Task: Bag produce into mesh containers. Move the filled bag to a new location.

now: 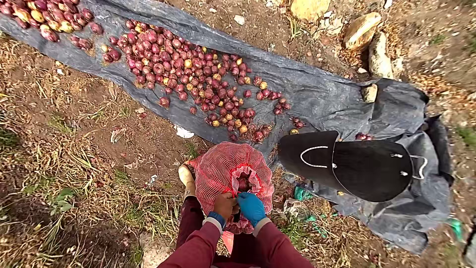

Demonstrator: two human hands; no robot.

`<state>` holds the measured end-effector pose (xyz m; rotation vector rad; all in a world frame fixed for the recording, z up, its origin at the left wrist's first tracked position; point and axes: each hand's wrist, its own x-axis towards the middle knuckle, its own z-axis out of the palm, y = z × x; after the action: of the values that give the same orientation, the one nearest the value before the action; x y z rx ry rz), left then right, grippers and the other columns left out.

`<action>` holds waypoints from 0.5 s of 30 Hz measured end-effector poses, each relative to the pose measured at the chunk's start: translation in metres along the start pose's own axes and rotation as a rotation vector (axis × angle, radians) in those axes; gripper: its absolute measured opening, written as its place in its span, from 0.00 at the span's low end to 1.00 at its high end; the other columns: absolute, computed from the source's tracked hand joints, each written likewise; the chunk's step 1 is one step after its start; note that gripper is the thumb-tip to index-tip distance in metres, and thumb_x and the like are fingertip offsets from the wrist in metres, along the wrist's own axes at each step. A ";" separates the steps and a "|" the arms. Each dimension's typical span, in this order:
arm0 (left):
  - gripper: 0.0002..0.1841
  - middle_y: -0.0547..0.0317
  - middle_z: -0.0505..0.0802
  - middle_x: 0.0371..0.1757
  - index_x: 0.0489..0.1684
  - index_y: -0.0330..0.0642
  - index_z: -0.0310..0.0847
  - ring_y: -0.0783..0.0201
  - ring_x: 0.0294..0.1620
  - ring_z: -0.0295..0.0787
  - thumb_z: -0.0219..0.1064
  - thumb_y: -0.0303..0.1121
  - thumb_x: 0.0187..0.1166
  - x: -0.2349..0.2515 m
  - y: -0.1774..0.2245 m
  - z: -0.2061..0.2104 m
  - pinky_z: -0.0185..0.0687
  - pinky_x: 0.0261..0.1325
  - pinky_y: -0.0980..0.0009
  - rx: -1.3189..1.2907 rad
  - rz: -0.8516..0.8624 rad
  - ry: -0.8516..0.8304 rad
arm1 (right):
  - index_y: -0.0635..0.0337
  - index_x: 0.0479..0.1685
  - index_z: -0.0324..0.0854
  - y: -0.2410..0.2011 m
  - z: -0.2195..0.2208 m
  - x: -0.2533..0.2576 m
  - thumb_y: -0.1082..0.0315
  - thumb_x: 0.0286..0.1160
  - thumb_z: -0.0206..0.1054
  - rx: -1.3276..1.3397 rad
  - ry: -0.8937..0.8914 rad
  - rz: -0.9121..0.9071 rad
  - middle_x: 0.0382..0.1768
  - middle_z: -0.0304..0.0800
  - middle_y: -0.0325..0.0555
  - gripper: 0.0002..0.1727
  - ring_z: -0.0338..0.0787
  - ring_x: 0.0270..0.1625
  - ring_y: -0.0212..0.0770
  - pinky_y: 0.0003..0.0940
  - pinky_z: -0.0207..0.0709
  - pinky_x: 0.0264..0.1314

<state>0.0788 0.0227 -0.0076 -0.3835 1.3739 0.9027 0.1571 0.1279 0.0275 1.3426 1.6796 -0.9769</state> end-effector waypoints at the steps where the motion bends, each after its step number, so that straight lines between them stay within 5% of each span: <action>1: 0.09 0.46 0.97 0.39 0.47 0.33 0.87 0.55 0.36 0.97 0.72 0.30 0.80 -0.002 0.002 0.000 0.95 0.43 0.59 0.026 -0.006 0.000 | 0.41 0.55 0.93 0.003 0.000 0.006 0.50 0.77 0.61 0.102 -0.042 0.011 0.52 0.96 0.41 0.18 0.91 0.61 0.46 0.61 0.80 0.64; 5: 0.12 0.51 0.97 0.38 0.49 0.35 0.86 0.58 0.34 0.96 0.74 0.35 0.78 -0.003 0.002 0.002 0.94 0.41 0.60 0.185 0.003 0.046 | 0.50 0.50 0.94 0.013 0.002 0.017 0.56 0.74 0.70 0.323 -0.081 0.011 0.47 0.96 0.45 0.14 0.92 0.55 0.45 0.56 0.82 0.61; 15: 0.13 0.48 0.97 0.42 0.52 0.33 0.83 0.57 0.36 0.97 0.69 0.35 0.83 0.001 0.013 -0.007 0.93 0.40 0.62 0.141 -0.182 -0.058 | 0.52 0.48 0.94 0.019 0.000 0.019 0.59 0.73 0.70 0.411 -0.092 -0.029 0.45 0.96 0.42 0.12 0.92 0.53 0.39 0.49 0.84 0.60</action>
<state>0.0647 0.0264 -0.0063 -0.3647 1.3179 0.6585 0.1724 0.1381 0.0083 1.5079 1.4817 -1.4355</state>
